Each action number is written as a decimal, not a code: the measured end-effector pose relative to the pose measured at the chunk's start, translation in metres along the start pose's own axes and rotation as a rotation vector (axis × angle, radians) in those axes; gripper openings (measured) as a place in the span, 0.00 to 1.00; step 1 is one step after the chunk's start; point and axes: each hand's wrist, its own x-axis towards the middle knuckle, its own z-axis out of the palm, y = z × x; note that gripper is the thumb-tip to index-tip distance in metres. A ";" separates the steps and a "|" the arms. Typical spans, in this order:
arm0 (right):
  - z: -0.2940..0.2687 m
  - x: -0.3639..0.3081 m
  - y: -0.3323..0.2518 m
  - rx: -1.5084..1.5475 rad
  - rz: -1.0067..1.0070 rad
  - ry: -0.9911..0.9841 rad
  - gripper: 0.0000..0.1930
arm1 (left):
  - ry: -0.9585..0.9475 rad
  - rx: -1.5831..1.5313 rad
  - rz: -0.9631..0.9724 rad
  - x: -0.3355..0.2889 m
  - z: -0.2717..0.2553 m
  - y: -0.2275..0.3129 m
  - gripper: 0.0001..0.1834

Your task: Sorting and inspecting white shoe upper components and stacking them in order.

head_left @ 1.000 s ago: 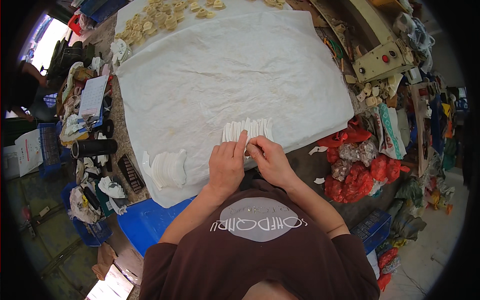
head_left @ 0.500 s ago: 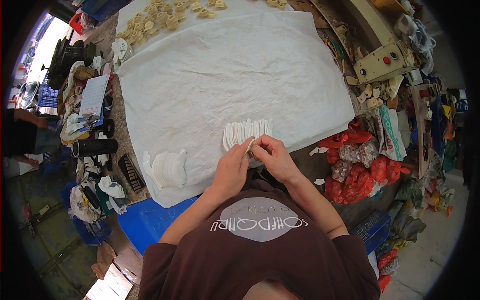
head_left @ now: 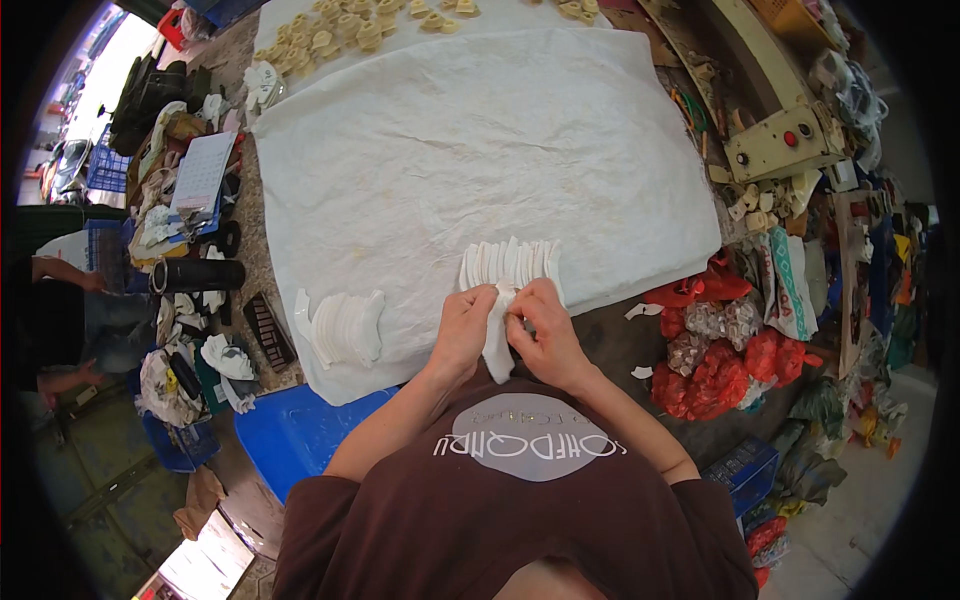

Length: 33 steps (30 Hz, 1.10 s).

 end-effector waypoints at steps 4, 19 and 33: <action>0.003 0.003 -0.009 -0.075 -0.169 0.116 0.08 | 0.015 -0.065 0.013 0.007 -0.003 -0.008 0.14; -0.078 -0.180 0.133 -0.919 0.643 -0.894 0.16 | 0.348 -0.055 0.300 0.030 -0.037 0.015 0.16; -0.008 -0.031 0.043 0.122 0.458 0.053 0.12 | -0.068 0.322 0.269 0.024 0.016 -0.034 0.13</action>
